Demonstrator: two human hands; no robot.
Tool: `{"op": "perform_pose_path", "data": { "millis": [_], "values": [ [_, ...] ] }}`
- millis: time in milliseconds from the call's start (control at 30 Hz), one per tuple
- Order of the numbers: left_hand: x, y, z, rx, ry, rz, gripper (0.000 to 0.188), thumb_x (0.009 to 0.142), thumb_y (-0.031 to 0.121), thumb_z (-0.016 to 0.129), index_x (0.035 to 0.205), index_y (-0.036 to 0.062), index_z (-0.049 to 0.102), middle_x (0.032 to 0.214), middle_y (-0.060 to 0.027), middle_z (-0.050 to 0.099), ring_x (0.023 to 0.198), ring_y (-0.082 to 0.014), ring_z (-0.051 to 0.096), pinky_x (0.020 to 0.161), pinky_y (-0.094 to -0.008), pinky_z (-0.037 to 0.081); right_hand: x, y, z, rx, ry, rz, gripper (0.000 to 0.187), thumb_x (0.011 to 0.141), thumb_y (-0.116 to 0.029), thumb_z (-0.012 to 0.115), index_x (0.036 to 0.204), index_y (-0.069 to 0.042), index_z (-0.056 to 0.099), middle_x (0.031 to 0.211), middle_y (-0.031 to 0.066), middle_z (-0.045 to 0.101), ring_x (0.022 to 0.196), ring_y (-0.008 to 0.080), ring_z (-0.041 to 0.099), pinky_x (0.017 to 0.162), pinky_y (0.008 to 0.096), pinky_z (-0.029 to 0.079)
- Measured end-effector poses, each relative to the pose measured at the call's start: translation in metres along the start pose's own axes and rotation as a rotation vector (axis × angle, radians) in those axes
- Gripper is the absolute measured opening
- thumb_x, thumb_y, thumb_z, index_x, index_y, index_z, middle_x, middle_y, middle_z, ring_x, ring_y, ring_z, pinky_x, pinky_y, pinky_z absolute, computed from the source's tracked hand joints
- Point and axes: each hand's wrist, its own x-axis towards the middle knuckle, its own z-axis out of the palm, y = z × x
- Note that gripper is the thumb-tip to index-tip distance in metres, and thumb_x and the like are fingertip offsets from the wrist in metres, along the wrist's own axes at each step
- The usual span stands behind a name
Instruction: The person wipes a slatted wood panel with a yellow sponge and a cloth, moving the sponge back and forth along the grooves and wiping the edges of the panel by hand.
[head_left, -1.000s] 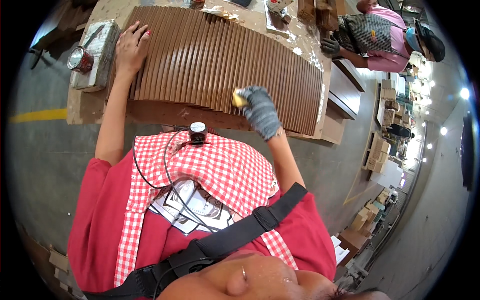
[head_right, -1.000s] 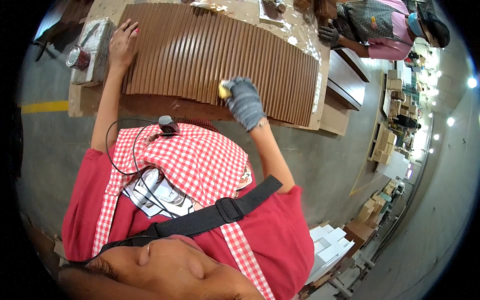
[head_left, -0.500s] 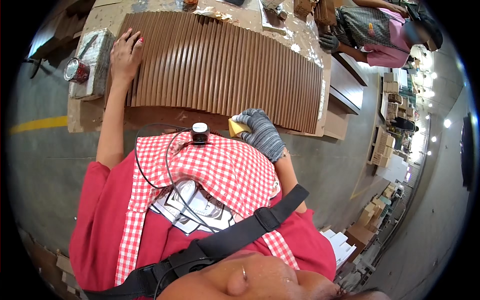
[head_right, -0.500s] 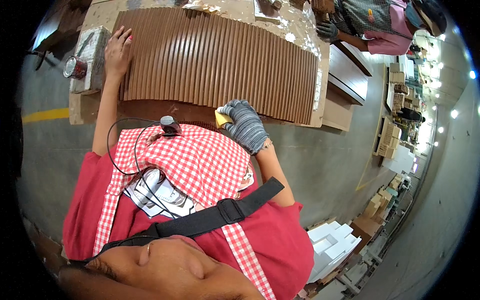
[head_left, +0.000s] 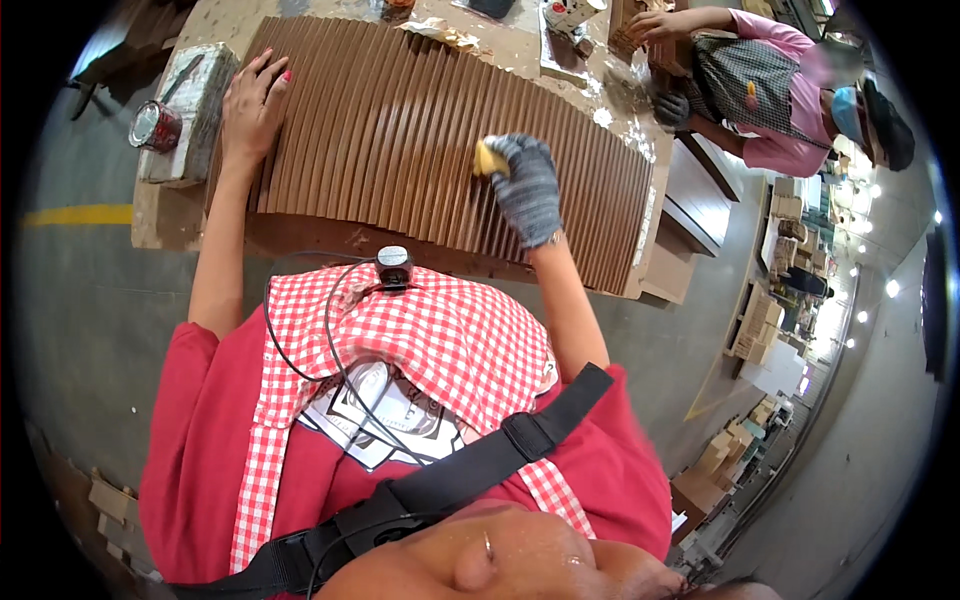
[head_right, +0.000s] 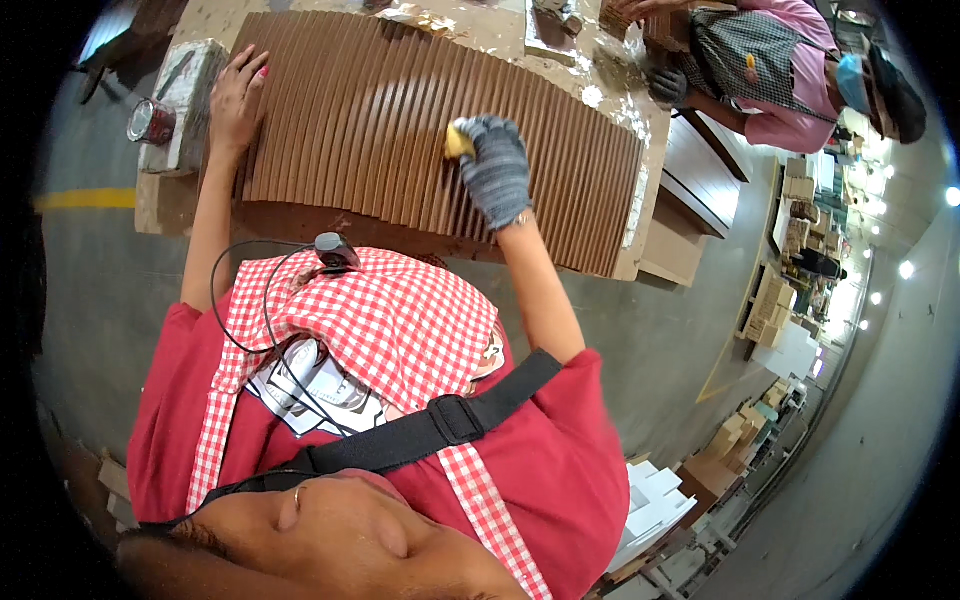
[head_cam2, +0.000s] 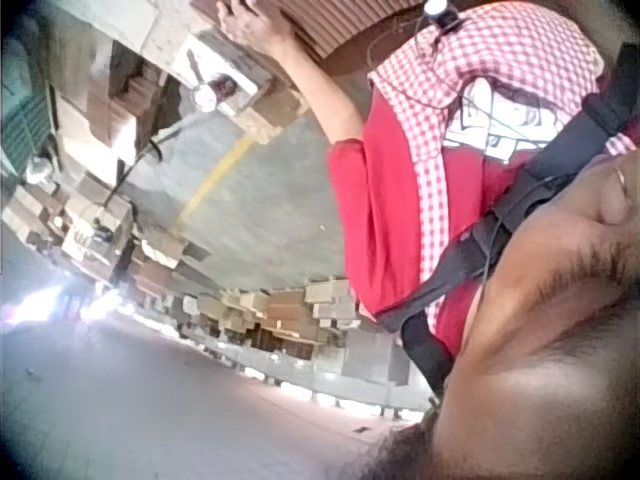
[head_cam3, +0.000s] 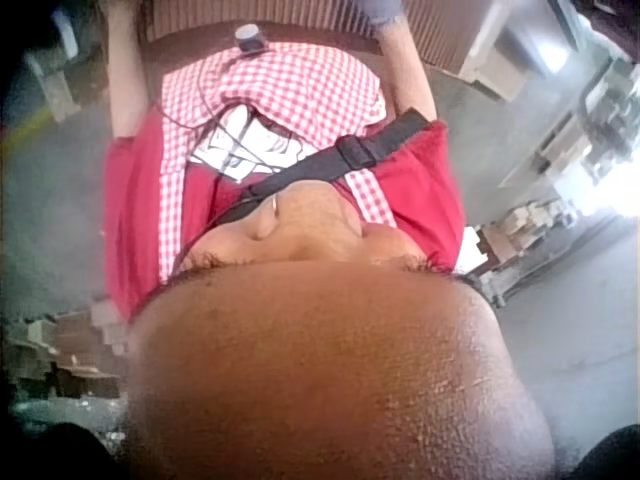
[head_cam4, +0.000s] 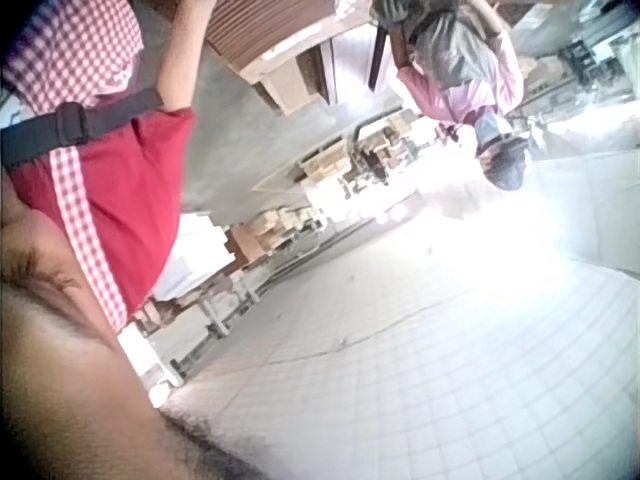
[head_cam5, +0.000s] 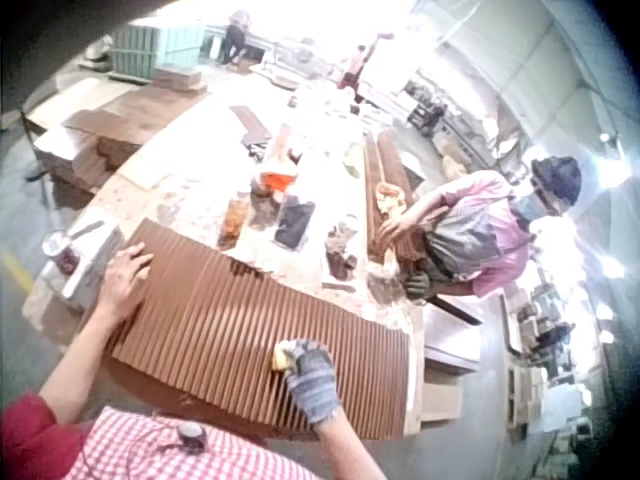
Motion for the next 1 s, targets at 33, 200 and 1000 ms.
{"op": "perform_pose_path", "data": {
  "millis": [33, 200, 1000],
  "values": [
    [-0.003, 0.0, -0.001, -0.016, -0.006, -0.005, 0.06, 0.098, 0.056, 0.025, 0.13, 0.0157, 0.056, 0.142, -0.0068, 0.045, 0.131, -0.0283, 0.041, 0.11, -0.0447, 0.027, 0.016, 0.006, 0.005, -0.011, -0.009, -0.007, 0.034, 0.076, -0.008, 0.072, 0.109, -0.013, 0.067, 0.106, 0.009, 0.063, 0.104, 0.0275, 0.056, 0.099, 0.0397, 0.043],
    [-0.003, -0.004, -0.01, 0.001, 0.006, 0.013, 0.058, 0.099, 0.053, 0.025, 0.13, 0.0157, 0.056, 0.142, -0.0059, 0.045, 0.131, -0.0279, 0.041, 0.111, -0.0433, 0.027, 0.1, 0.022, 0.009, -0.056, -0.089, 0.084, 0.033, 0.078, -0.009, 0.071, 0.11, -0.017, 0.068, 0.106, 0.0087, 0.064, 0.103, 0.0257, 0.057, 0.098, 0.0374, 0.045],
    [-0.001, -0.013, 0.013, -0.024, 0.043, 0.022, 0.05, 0.097, 0.05, 0.035, 0.128, 0.0183, 0.059, 0.14, -0.0045, 0.048, 0.128, -0.0268, 0.042, 0.108, -0.0425, 0.028, 0.084, -0.005, -0.003, 0.044, -0.412, 0.056, 0.035, 0.079, -0.015, 0.073, 0.114, -0.012, 0.066, 0.108, 0.0073, 0.064, 0.102, 0.0242, 0.058, 0.104, 0.0369, 0.043]
  ]
}}
